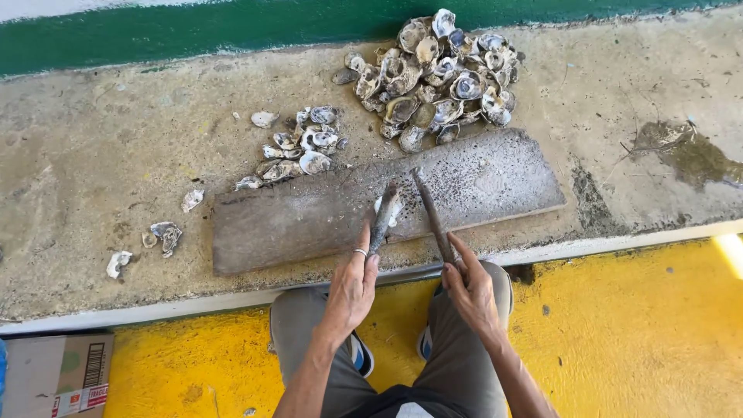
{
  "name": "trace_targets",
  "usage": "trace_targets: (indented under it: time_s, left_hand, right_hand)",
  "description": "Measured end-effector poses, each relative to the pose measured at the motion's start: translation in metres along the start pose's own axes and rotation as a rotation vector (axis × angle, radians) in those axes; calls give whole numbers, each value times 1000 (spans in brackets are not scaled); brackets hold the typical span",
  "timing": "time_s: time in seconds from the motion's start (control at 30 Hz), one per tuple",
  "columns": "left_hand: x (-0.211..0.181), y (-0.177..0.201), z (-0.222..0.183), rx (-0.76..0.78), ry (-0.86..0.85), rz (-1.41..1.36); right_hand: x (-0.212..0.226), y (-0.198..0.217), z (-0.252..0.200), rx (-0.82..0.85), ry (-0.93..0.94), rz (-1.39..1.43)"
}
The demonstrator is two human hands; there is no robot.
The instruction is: Cleaning and crushing oyster shells using a metal rod.
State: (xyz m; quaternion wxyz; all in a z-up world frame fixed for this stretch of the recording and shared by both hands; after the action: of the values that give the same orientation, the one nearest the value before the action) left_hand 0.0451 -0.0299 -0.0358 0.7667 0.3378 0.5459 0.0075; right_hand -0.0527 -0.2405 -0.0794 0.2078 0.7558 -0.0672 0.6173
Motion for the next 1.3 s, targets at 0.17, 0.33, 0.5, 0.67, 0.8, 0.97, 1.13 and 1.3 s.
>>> trace_targets:
  time_s: [0.17,0.33,0.5,0.67,0.8,0.97,1.13,1.3]
  left_hand:
    - [-7,2,2,-46,-127,62]
    - [-7,9,20,69,-27,165]
    - [-27,15,31,114,-108,276]
    - [-28,14,33,192,7,304]
    - [-30,14,30,192,-8,339]
    - [-30,15,30,124,-84,345]
    - [-32,16,34,111,-107,350]
    - [-33,16,34,114,-117,276]
  right_hand:
    - [12,4,-2,-5,-12,-112]
    - [56,21,1,-108,99,-428]
    - [150,43,-25,-183,550,-363]
    - [135,29,-19,-189,532,-427]
    - [141,-2,-16,-48,471,-602]
    - [187,20,-34,-117,579,-495]
    - [177,43,-37,-291,540,-404]
    - [125,12,5,-81,299,-603]
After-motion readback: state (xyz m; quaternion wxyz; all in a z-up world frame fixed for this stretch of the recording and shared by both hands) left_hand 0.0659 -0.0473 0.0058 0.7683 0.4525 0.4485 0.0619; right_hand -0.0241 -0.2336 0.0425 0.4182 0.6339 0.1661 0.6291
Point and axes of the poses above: each hand's wrist, its own z-axis towards the middle knuckle, its own y-axis out of the back of the hand, x = y × z, the point moved 9 cm from there along z, towards the middle knuckle, and after that the axes turned 7 degrees about -y, right-handed, at the moved point
